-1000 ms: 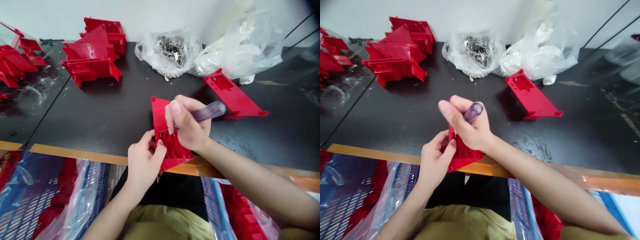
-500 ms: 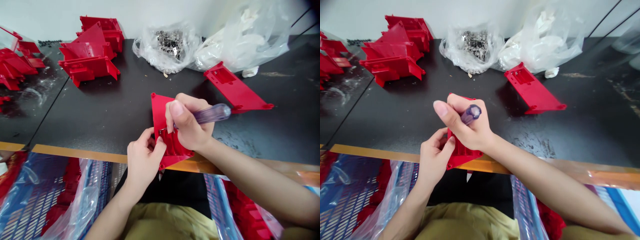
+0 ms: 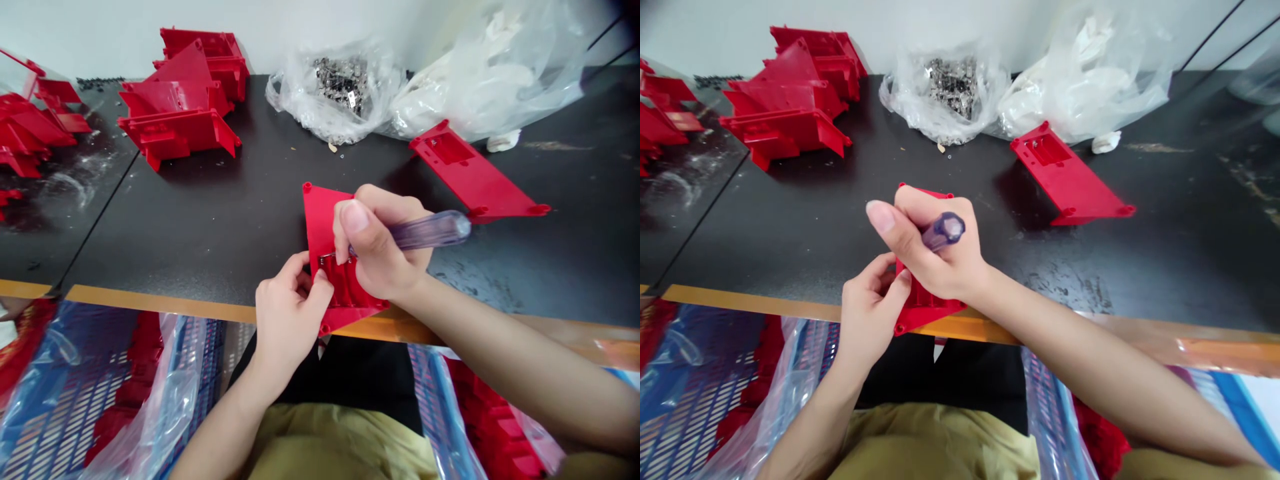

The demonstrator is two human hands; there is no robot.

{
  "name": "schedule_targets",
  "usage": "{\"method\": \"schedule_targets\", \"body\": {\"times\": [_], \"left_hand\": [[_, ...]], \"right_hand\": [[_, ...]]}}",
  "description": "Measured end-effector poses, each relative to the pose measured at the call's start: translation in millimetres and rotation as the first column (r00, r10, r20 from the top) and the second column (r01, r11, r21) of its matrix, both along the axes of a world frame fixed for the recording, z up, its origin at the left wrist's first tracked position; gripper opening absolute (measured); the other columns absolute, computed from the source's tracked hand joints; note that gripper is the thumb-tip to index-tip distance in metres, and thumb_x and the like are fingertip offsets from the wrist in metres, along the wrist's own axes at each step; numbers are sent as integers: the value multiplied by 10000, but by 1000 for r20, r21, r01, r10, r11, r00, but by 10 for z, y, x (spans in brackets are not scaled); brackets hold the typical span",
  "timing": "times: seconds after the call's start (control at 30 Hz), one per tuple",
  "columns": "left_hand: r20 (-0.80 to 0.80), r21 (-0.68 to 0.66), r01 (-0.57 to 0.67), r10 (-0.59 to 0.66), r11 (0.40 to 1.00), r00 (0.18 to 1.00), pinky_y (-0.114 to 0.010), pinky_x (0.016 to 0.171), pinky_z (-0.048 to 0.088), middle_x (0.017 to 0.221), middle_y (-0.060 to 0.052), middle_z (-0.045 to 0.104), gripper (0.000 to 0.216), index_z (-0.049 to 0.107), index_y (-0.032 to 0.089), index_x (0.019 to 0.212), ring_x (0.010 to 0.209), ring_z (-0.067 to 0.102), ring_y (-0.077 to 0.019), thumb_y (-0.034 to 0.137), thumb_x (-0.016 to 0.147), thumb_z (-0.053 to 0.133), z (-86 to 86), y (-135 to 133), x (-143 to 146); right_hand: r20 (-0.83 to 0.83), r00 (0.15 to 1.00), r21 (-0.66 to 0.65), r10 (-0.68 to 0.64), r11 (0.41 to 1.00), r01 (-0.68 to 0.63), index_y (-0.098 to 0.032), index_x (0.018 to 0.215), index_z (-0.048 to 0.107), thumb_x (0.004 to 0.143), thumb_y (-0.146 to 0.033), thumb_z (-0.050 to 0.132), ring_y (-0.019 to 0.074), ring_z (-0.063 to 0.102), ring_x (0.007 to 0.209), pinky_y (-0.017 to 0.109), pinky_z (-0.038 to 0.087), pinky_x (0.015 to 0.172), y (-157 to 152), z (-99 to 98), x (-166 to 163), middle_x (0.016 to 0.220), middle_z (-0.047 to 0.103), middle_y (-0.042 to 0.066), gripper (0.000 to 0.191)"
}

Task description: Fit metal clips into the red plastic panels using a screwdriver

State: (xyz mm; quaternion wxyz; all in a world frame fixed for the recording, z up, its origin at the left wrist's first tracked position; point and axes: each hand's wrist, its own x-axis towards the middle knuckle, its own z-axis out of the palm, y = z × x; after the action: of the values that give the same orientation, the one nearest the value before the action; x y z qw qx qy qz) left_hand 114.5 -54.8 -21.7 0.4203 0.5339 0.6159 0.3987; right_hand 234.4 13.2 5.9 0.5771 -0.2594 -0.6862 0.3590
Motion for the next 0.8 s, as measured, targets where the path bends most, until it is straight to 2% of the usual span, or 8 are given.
{"method": "schedule_targets", "body": {"times": [0.2, 0.4, 0.57, 0.8], "left_hand": [[10, 0, 5, -5, 1000, 1000, -228, 645, 512, 579, 50, 605, 206, 693, 214, 998, 573, 605, -129, 262, 854, 555, -1, 2, -2], [14, -6, 5, -5, 1000, 1000, -222, 613, 502, 586, 48, 611, 202, 692, 218, 995, 548, 588, -123, 275, 858, 554, -6, -6, 1], [1, -9, 7, -7, 1000, 1000, -221, 613, 495, 585, 44, 615, 209, 693, 211, 994, 529, 572, -120, 275, 856, 550, 7, 2, 3], [-19, -7, 16, -16, 1000, 1000, -219, 624, 488, 578, 46, 615, 223, 704, 202, 990, 524, 555, -119, 275, 847, 549, 32, 6, -4]], "right_hand": [[-12, 1000, 15, -13, 1000, 13, -208, 547, 359, 954, -380, 534, 85, 315, 417, 314, 175, 430, 3, -8, -4, 484, 317, -49, 475], [-31, 999, 58, -24, 998, 26, -200, 564, 371, 949, -340, 540, 83, 336, 425, 299, 194, 431, -4, -42, 2, 489, 337, -48, 443], [1, 999, 51, -49, 997, 49, -209, 560, 347, 957, -375, 522, 87, 337, 423, 297, 208, 430, -7, -57, 3, 485, 327, -47, 464], [69, 997, 123, -43, 992, 34, -200, 548, 337, 970, -332, 506, 65, 330, 412, 292, 188, 426, -22, 7, 6, 481, 293, -55, 473]]}}
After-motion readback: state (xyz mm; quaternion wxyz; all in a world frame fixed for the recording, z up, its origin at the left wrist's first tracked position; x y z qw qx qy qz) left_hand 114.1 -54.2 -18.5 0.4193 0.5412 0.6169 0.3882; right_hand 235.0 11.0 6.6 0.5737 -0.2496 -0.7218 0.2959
